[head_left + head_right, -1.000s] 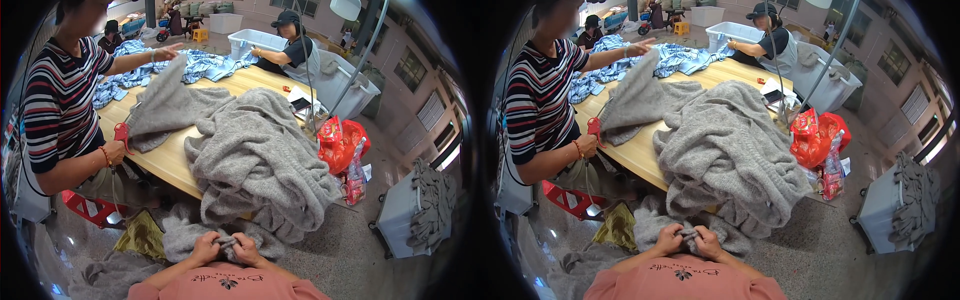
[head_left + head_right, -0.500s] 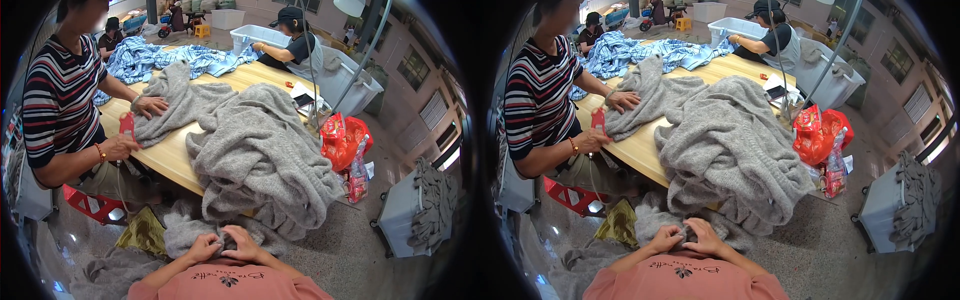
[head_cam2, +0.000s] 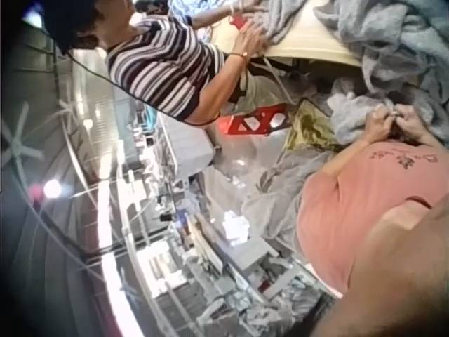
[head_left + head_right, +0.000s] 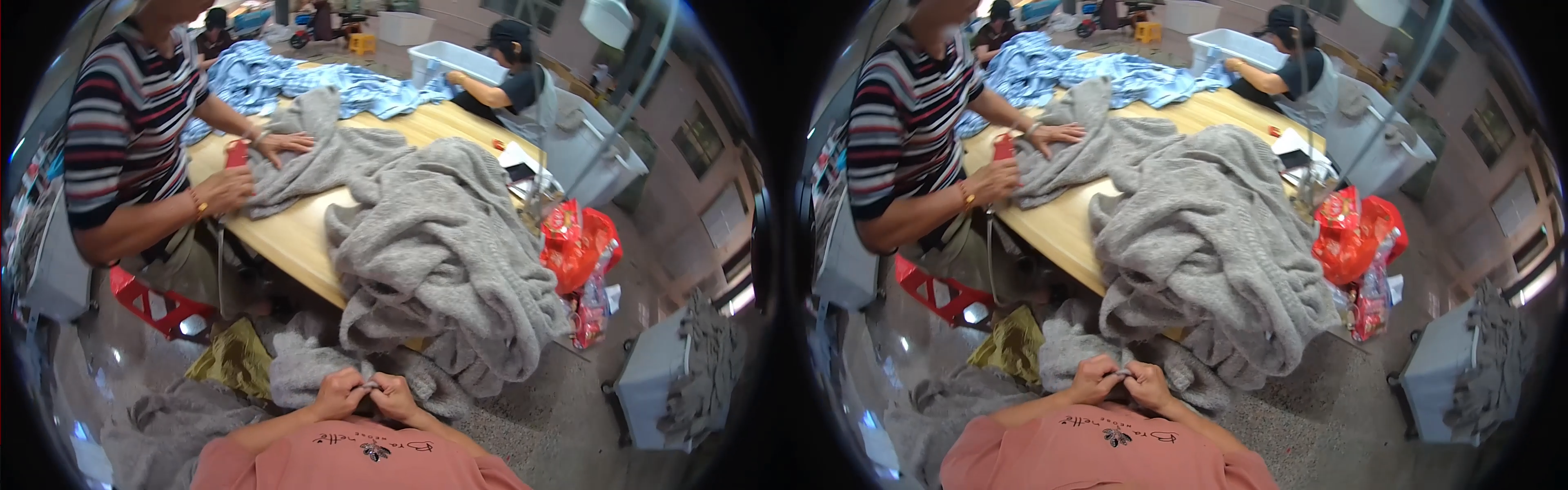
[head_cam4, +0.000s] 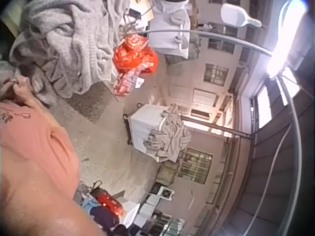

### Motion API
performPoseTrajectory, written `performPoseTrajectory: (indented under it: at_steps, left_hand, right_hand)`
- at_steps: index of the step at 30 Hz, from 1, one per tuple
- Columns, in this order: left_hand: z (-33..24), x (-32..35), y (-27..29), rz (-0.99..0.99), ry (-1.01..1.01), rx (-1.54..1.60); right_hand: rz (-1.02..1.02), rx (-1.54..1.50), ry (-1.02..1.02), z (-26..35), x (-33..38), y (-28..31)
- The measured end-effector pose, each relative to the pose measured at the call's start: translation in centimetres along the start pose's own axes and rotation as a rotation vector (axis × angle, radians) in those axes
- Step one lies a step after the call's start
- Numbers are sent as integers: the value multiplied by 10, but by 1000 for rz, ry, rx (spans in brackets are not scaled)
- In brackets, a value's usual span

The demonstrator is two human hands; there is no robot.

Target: Inspecting gray knitted sweaters and manually removing loose threads.

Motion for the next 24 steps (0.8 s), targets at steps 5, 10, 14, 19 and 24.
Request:
performPoseTrajectory:
  at_steps: [5,10,14,19,24]
  left_hand:
    - [34,22,-27,196,543,539]
    - [25,22,-25,249,520,830]
    - [23,18,-22,347,432,579]
    - [34,10,-14,268,363,449]
    - [52,10,-3,17,526,805]
  right_hand:
    - [-136,178,142,8,4,3]
    - [-103,230,206,7,11,-4]
    - [-39,163,135,7,4,-4]
    - [-152,148,128,22,17,21]
    - [88,417,-162,-5,33,30]
Point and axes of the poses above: each hand's wrist, its own x-axis away from the middle knuckle, its own y-axis out of the back of the hand, z = x × y, the point moved 7 cm from there along -x, towards the middle knuckle, and after that the axes turned 14 degrees about -y, right-handed, at the moved point
